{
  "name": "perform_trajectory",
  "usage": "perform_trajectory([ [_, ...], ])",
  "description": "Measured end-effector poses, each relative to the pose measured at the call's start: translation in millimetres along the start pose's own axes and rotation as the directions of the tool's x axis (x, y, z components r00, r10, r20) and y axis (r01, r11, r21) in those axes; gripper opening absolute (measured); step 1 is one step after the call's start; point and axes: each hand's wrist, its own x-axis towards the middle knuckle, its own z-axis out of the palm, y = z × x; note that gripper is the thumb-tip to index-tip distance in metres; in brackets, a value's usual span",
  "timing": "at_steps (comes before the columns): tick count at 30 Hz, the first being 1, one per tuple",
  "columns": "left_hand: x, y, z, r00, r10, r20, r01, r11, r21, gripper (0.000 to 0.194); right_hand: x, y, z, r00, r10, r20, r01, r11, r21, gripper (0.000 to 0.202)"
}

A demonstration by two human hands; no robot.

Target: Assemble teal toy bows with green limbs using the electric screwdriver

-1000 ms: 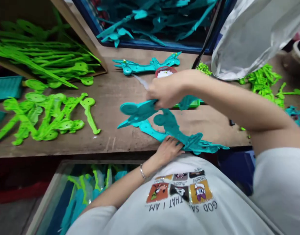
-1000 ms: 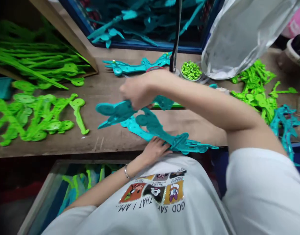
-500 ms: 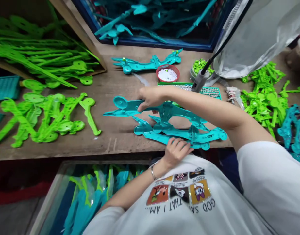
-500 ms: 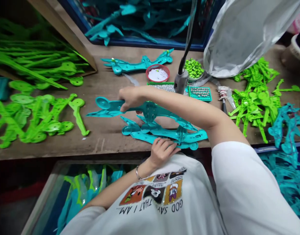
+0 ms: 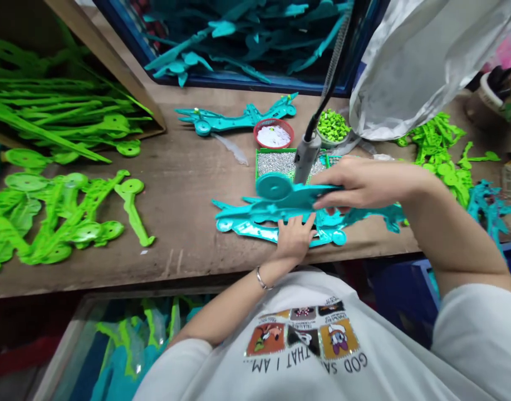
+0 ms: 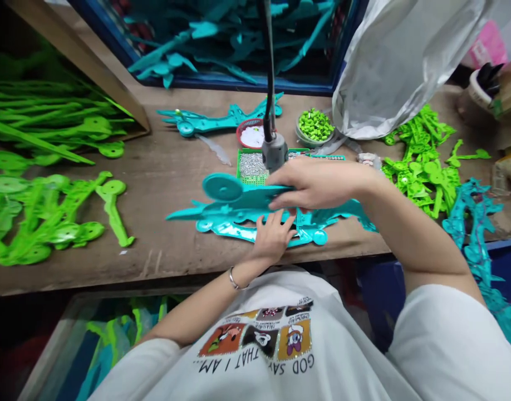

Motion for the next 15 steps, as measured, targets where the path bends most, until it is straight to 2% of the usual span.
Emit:
perform_trajectory([
  [2, 5, 2, 1.3, 0.996, -0.078, -0.053, 0.078, 0.997, -0.005, 0.054, -47, 10, -7, 0.968, 0.128, -0.217, -0.104, 0.987, 0.119, 0.021],
  [4, 9, 3, 1.5, 0.988, -0.134, -0.075, 0.133, 0.991, -0.016, 0.057, -90, 23, -6, 0.909, 0.206, -0.363, -0.158, 0.975, 0.158, 0.02],
  [5, 11, 4, 2.0, 0.986, -0.143, -0.08, 0.142, 0.99, -0.026, 0.06, -108, 31, -2, 0.86, 0.211, -0.464, -0.152, 0.975, 0.163, 0.021],
  [6, 12, 4, 3.0, 0.986, -0.141, -0.085, 0.138, 0.99, -0.038, 0.063, -123, 39, 4, 0.736, 0.242, -0.632, -0.138, 0.968, 0.211, 0.021],
  [8, 15, 4, 6.9, 0.986, -0.131, -0.1, 0.124, 0.99, -0.068, 0.065, -140, 57, 22, 0.39, 0.324, -0.862, -0.015, 0.938, 0.346, 0.021],
  [9, 17, 3, 9.4, 0.985, -0.132, -0.108, 0.123, 0.989, -0.084, 0.064, -143, 68, 33, 0.241, 0.376, -0.895, 0.07, 0.913, 0.402, 0.021],
  [10, 20, 1, 11.5, 0.984, -0.138, -0.117, 0.126, 0.987, -0.104, 0.061, -142, 79, 45, 0.131, 0.44, -0.889, 0.158, 0.876, 0.456, 0.022],
  [11, 23, -1, 12.7, 0.981, -0.144, -0.127, 0.127, 0.983, -0.13, 0.057, -139, 91, 58, 0.067, 0.514, -0.855, 0.233, 0.825, 0.515, 0.023],
  [12, 26, -5, 11.9, 0.978, -0.15, -0.142, 0.125, 0.977, -0.171, 0.052, -134, 104, 73, 0.029, 0.591, -0.806, 0.299, 0.765, 0.571, 0.026],
  [14, 32, -14, 1.7, 0.973, -0.15, -0.174, 0.091, 0.947, -0.309, 0.042, -121, 128, 104, 0.011, 0.724, -0.69, 0.394, 0.631, 0.668, 0.036],
  [15, 35, -19, -8.5, 0.975, -0.134, -0.178, 0.055, 0.918, -0.393, 0.04, -113, 138, 120, 0.004, 0.756, -0.654, 0.421, 0.592, 0.687, 0.039],
])
